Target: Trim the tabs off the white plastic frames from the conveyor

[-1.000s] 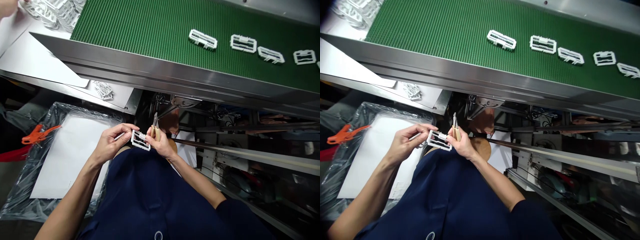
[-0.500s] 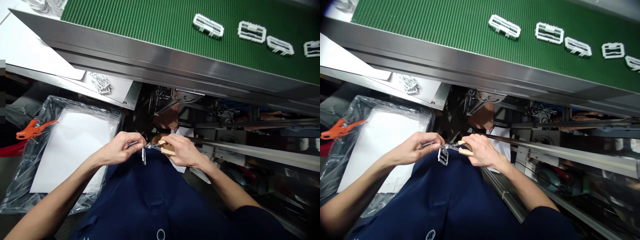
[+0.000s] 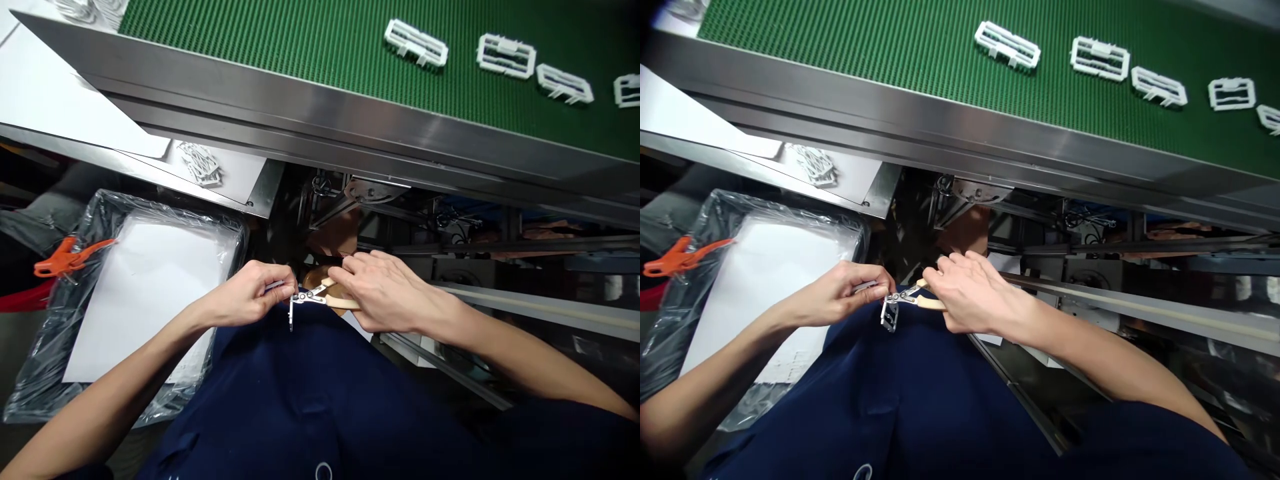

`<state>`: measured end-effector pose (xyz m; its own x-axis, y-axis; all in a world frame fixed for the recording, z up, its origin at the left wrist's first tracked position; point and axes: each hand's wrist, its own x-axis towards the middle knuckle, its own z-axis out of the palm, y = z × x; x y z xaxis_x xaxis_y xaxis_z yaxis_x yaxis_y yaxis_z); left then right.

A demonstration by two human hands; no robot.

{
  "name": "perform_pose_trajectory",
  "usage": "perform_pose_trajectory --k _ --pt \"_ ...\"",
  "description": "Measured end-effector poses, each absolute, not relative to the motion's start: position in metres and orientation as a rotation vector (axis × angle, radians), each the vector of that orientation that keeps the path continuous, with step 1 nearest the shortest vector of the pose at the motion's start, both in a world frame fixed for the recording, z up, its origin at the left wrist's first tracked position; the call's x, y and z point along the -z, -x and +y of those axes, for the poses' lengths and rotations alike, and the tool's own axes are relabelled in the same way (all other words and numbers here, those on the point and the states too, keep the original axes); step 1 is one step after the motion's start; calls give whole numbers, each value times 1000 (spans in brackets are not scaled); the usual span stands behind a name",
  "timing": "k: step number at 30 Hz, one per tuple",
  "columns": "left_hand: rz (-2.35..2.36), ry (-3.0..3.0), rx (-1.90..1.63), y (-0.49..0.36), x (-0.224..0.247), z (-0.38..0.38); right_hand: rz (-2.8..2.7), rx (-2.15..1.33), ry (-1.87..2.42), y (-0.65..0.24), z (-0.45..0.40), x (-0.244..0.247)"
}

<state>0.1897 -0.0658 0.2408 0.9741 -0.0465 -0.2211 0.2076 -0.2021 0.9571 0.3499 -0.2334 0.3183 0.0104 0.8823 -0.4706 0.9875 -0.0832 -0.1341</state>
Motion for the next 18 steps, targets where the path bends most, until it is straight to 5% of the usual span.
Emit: perform_pose_trajectory --k 10,18 --pt "188 -1587 241 -193 -230 -73 1904 792 -2010 -359 -224 -320" --pt "409 -1386 142 -198 -208 -74 1536 1658 -2777 -358 -245 -249"
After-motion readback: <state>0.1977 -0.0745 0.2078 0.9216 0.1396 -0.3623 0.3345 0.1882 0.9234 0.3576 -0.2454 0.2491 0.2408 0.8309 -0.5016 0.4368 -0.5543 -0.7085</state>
